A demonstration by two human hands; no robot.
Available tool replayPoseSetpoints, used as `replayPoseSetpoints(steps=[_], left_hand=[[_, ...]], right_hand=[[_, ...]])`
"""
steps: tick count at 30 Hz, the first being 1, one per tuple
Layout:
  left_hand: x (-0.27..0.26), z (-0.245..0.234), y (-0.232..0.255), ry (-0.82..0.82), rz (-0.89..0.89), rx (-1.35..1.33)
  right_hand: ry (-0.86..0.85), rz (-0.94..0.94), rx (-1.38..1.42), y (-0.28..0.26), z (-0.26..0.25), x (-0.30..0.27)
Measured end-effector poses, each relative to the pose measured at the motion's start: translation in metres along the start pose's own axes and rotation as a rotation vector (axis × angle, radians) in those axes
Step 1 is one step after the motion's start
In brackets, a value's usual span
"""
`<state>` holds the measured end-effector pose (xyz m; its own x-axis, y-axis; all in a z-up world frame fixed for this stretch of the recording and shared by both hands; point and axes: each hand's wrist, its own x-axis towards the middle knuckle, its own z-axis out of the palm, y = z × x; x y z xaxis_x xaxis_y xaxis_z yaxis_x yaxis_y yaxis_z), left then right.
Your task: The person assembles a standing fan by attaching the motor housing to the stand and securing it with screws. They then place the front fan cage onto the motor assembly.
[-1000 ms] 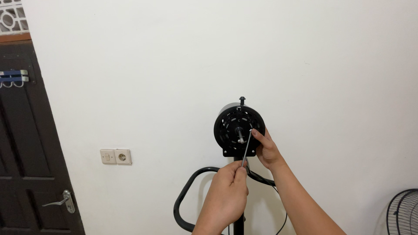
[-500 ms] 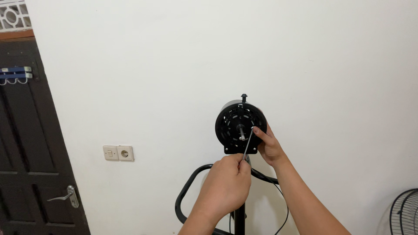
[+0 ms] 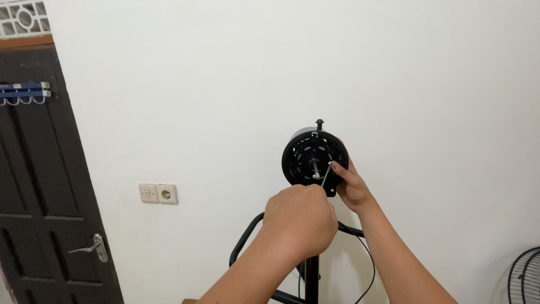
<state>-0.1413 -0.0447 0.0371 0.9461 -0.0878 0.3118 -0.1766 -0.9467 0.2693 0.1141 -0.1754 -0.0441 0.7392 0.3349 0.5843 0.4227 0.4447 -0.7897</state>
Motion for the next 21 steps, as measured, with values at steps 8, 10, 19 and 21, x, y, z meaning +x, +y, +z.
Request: replayPoseSetpoints(steps=[8,10,19,21], left_hand=[[0.013,-0.013,0.001,-0.014,-0.027,-0.107],[0.020,-0.016,0.001,-0.028,-0.027,-0.117],[0.023,-0.033,0.010,-0.046,-0.088,0.041],[0.015,-0.034,0.013,-0.032,-0.090,0.036]], right_hand=[[-0.043,-0.050,0.247,0.002,-0.001,0.002],[-0.006,-0.080,0.210,-0.002,0.005,0.002],[0.089,-0.099,0.106,-0.007,0.016,0.002],[0.112,-0.088,0.109,-0.009,0.019,-0.002]])
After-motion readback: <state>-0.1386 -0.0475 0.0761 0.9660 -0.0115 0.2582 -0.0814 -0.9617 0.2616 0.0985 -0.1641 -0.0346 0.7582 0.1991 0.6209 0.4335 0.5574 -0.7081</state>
